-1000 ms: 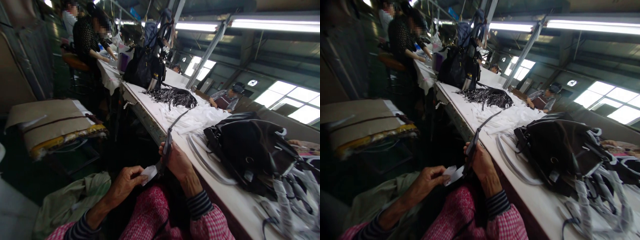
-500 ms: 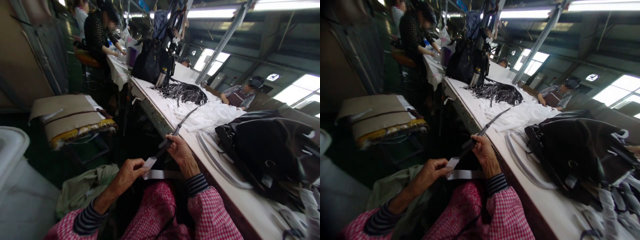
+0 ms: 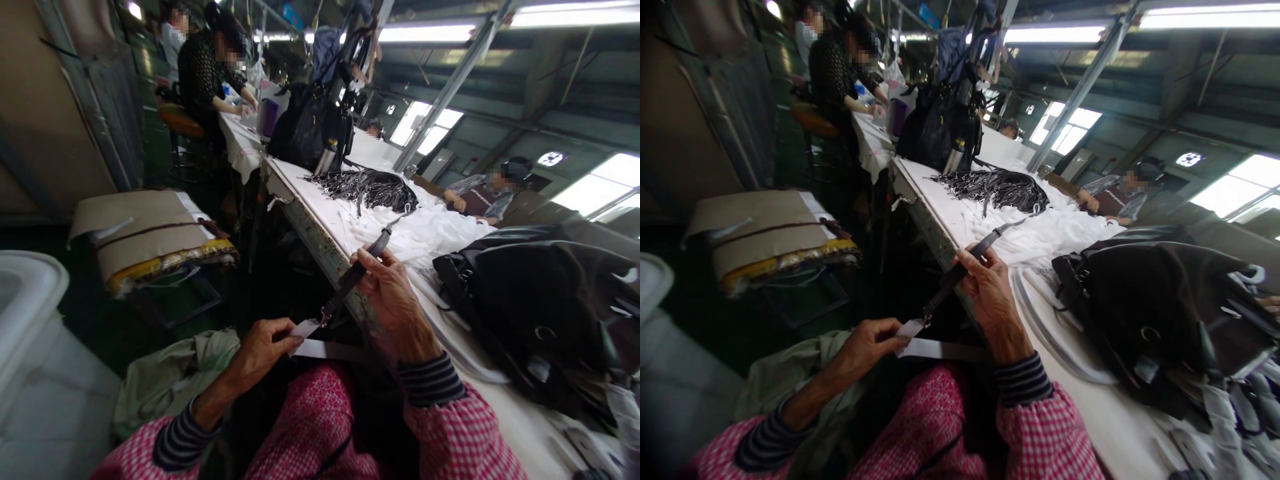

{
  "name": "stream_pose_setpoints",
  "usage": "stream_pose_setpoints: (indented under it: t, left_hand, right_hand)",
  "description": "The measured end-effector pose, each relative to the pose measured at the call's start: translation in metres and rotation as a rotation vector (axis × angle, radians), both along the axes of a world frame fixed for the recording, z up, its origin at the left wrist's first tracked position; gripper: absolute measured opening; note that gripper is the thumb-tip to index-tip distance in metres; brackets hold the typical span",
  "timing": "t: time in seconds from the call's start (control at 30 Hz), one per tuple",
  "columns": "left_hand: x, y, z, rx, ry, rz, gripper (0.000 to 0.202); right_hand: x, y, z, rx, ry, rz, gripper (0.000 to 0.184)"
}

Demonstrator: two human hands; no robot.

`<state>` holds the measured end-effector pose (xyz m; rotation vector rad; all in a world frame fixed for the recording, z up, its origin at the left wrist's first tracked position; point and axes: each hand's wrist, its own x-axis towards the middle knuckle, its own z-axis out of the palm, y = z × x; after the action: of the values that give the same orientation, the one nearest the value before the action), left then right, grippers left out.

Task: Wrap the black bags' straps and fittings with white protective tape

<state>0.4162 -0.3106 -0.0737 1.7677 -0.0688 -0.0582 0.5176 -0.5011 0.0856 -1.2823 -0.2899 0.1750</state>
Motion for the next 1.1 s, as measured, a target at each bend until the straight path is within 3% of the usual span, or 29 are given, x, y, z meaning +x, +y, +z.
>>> stream_pose_setpoints:
  t: [0.4, 0.63, 0.87, 1.1]
  left_hand:
    - [0.007, -0.012, 0.012, -0.188, 0.022, -0.079, 0.023]
    - [0.011, -0.014, 0.018, -0.178, -0.001, -0.119, 0.024]
    - [0.014, -0.014, 0.050, -0.317, 0.051, -0.199, 0.033]
    - [0.022, -0.017, 0.071, -0.461, 0.002, -0.181, 0.028]
  right_hand:
    - [-0.014, -0.009, 0.011, -0.047, -0.087, -0.048, 0.023]
    - [-0.017, -0.010, 0.014, -0.050, -0.095, -0.035, 0.023]
    - [-0.027, -0.013, 0.023, -0.150, -0.150, 0.030, 0.020]
    - [-0.032, -0.023, 0.051, -0.158, -0.209, 0.005, 0.018]
